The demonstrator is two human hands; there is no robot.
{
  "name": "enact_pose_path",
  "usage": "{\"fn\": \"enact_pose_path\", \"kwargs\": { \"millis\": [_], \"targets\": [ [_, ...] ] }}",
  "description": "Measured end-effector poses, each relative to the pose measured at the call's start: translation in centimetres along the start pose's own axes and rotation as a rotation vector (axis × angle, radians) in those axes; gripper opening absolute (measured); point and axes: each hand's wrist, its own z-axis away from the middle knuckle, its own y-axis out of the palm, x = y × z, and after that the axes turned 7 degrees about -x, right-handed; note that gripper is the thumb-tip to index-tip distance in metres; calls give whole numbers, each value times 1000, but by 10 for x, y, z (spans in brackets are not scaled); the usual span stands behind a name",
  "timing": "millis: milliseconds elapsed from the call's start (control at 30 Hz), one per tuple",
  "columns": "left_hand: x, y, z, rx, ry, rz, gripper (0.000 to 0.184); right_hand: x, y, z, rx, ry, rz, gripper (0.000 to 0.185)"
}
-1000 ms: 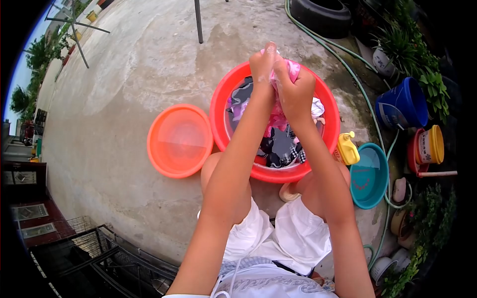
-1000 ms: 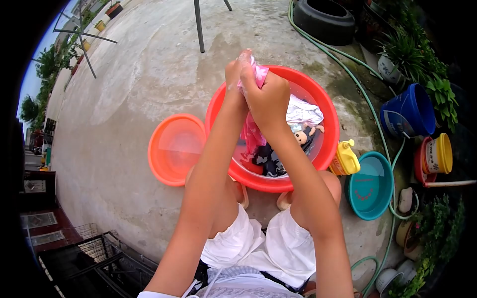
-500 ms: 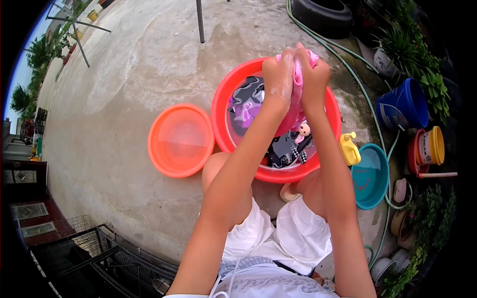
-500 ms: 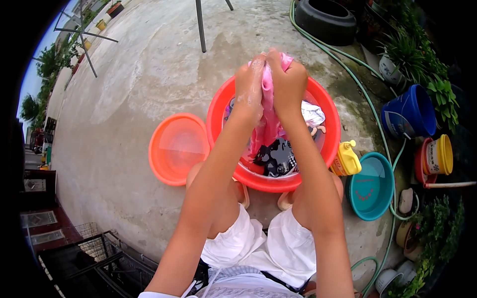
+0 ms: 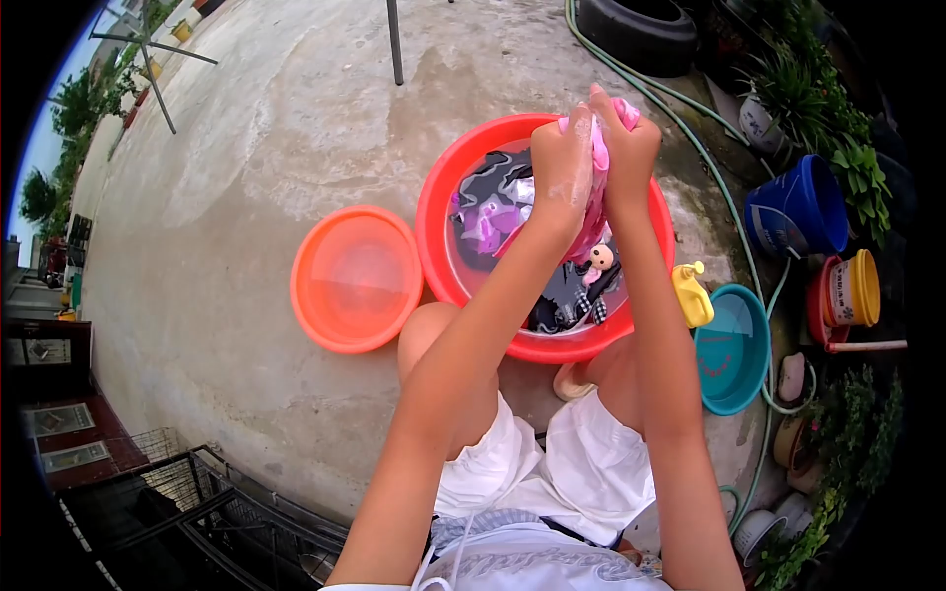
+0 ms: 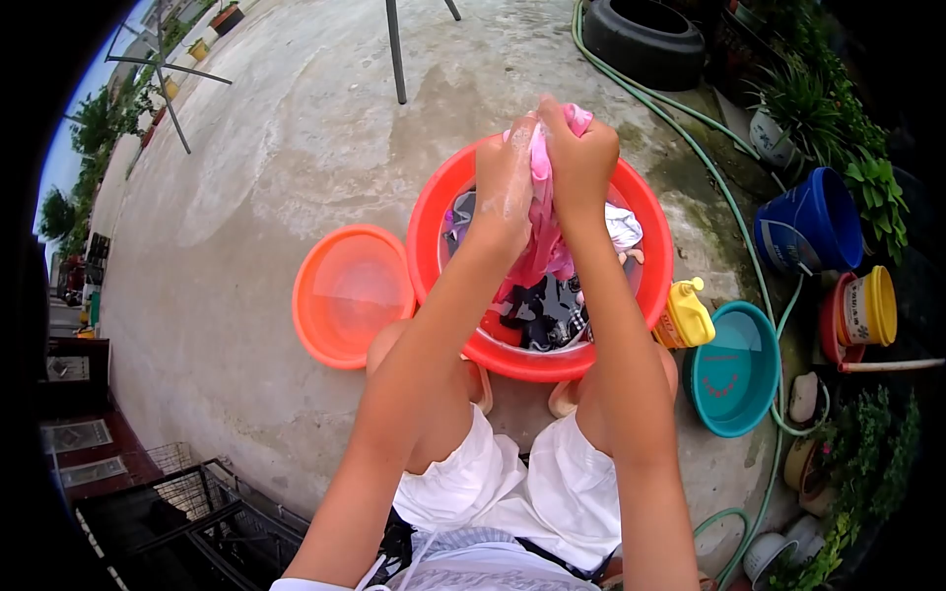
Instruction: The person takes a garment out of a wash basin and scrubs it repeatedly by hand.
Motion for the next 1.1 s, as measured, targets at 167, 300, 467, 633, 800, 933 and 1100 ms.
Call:
{"fn": "enact_pose_path", "kwargs": {
  "millis": [167,300,467,633,800,933,1100],
  "targets": [
    [-11,1,5,-7,-53,6,30,4,0,2,6,-36,35,40],
    [-5,-11,-11,-21,-49,124,21,18,5,25,58,-110,73,42],
    [-10,-18,-28,-112,-193,126,21,23,8,47,141,-184,96,36],
    [-1,-9,-16,-36,-113,273,25,17,6,30,80,-119,52,38],
    [-4,2,9,-4,-58,19,25,-1,-1,-4,3,15,12,41],
    [-9,0,10,-17,-55,58,28,0,2,2,5,-49,58,41],
    [-7,-12,-12,-35,-30,104,28,27,5,32,101,-60,6,40]
  ]
}}
